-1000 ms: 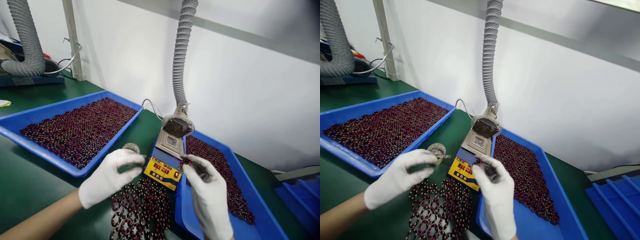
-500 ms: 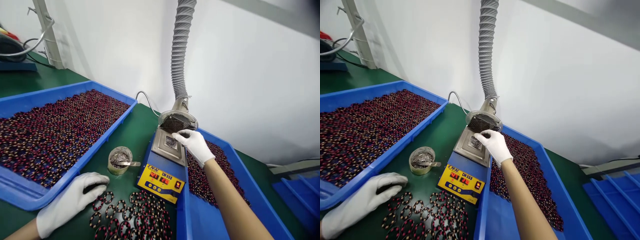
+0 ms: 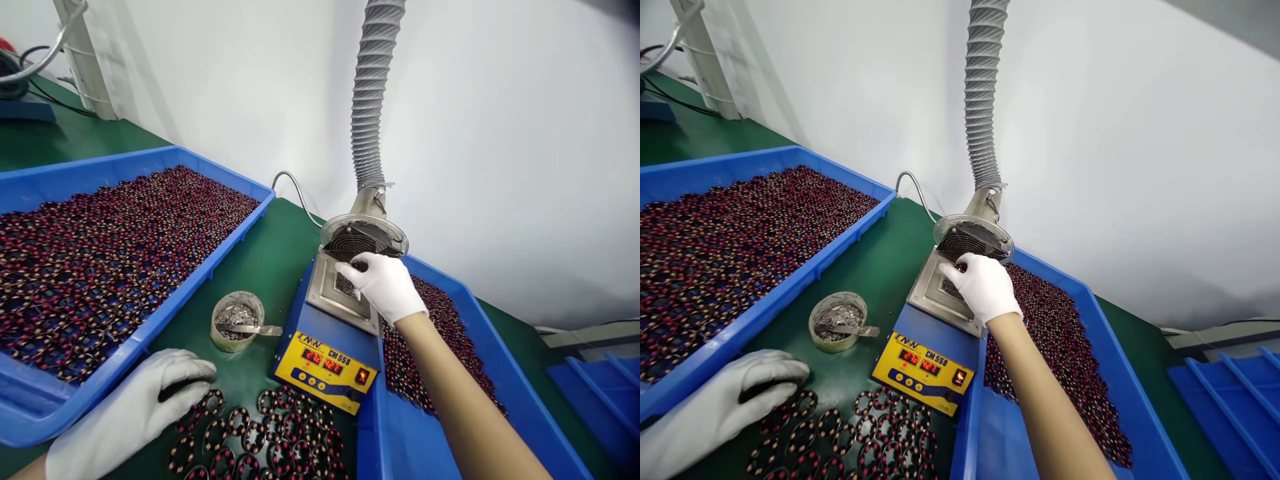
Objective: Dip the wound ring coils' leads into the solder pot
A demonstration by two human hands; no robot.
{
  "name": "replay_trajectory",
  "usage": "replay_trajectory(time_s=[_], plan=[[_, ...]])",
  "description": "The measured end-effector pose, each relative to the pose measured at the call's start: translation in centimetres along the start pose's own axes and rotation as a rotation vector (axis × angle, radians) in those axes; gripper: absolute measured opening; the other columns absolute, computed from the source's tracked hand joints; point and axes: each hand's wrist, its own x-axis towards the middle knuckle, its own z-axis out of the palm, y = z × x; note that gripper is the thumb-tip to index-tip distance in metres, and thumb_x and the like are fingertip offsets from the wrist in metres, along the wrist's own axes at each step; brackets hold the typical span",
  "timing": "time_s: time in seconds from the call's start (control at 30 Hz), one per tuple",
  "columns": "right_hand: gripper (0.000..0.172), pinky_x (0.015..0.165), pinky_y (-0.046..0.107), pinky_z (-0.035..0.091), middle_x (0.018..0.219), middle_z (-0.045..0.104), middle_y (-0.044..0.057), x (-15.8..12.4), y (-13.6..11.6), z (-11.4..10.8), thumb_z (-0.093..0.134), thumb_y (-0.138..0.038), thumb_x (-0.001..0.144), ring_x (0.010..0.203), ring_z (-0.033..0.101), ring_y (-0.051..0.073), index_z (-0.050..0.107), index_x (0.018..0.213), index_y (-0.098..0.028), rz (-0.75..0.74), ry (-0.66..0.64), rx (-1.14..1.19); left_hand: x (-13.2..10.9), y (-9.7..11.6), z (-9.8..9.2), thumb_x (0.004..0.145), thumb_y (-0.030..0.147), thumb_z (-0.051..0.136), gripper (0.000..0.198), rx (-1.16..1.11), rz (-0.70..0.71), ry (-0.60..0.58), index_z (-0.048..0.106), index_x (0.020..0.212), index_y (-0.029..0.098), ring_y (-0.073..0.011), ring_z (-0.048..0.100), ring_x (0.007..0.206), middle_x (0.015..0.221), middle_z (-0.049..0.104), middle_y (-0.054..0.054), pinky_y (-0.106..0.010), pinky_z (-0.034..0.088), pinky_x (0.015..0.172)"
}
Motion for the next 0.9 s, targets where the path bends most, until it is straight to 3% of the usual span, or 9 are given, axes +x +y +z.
replay_trajectory(time_s=[0.17, 0.3, 0.43, 0.53, 0.63, 0.77, 0.9], plan=[[0.038, 0.067, 0.042, 0.049, 0.073, 0.072, 0.011, 0.1, -0.3, 0.1, 0.058, -0.055, 0.078, 0.074, 0.067, 0.031, 0.074, 0.083, -0.02, -0.012, -0.008, -0.001, -0.1, -0.3, 0.2, 0.081, 0.049, 0.056, 0.027, -0.005, -0.005, 0.004, 0.075, 0.091, 0.033, -0.0227, 0.071, 0.088, 0.095, 0.075, 0.002, -0.026, 0.056, 0.082], [0.042, 0.072, 0.044, 0.049, 0.078, 0.072, 0.011, 0.2, 0.1, -1.6, 0.057, -0.056, 0.078, 0.078, 0.067, 0.031, 0.073, 0.087, -0.019, 0.009, 0.044, 0.029, -0.2, -0.5, 0.3, 0.083, 0.049, 0.054, 0.028, -0.004, -0.014, -0.025, 0.074, 0.094, 0.033, -0.0221, 0.07, 0.092, 0.098, 0.075, 0.002, -0.025, 0.055, 0.086], [0.041, 0.073, 0.04, 0.049, 0.081, 0.073, 0.009, -0.7, 0.9, -4.6, 0.063, -0.056, 0.075, 0.078, 0.066, 0.025, 0.073, 0.083, -0.017, 0.124, 0.093, 0.367, -0.2, -1.0, 0.5, 0.082, 0.049, 0.056, 0.028, -0.024, -0.016, -0.031, 0.074, 0.096, 0.033, -0.0231, 0.069, 0.096, 0.102, 0.074, 0.001, -0.027, 0.054, 0.088], [0.035, 0.067, 0.035, 0.051, 0.079, 0.072, 0.007, -3.0, 0.9, -6.4, 0.073, -0.049, 0.069, 0.07, 0.064, 0.02, 0.071, 0.083, -0.016, 0.202, 0.102, 0.744, -0.3, -1.3, 0.7, 0.083, 0.048, 0.055, 0.029, -0.044, -0.004, -0.037, 0.074, 0.097, 0.031, -0.0243, 0.068, 0.099, 0.103, 0.074, -0.001, -0.029, 0.052, 0.09], [0.032, 0.068, 0.033, 0.053, 0.089, 0.072, 0.006, -6.5, 0.6, -7.1, 0.077, -0.039, 0.068, 0.074, 0.065, 0.018, 0.07, 0.092, -0.02, 0.167, 0.122, 0.993, -0.3, -1.4, 0.7, 0.085, 0.048, 0.052, 0.032, -0.06, 0.011, -0.06, 0.074, 0.099, 0.029, -0.0246, 0.067, 0.099, 0.104, 0.073, -0.003, -0.031, 0.052, 0.091], [0.026, 0.07, 0.033, 0.055, 0.104, 0.071, 0.006, -10.9, 0.4, -7.1, 0.078, -0.03, 0.068, 0.084, 0.066, 0.019, 0.069, 0.092, -0.025, 0.079, 0.131, 1.157, -0.2, -0.9, 0.5, 0.087, 0.049, 0.05, 0.034, -0.07, 0.021, -0.08, 0.073, 0.1, 0.027, -0.0243, 0.066, 0.1, 0.105, 0.073, -0.003, -0.03, 0.05, 0.092], [0.024, 0.065, 0.03, 0.054, 0.101, 0.072, 0.005, -12.6, 0.2, -7.4, 0.08, -0.028, 0.066, 0.083, 0.066, 0.019, 0.069, 0.087, -0.026, 0.031, 0.12, 1.213, -0.2, -0.5, 0.3, 0.088, 0.048, 0.05, 0.033, -0.089, 0.013, -0.087, 0.073, 0.1, 0.026, -0.0251, 0.066, 0.101, 0.106, 0.073, -0.003, -0.031, 0.05, 0.091]])
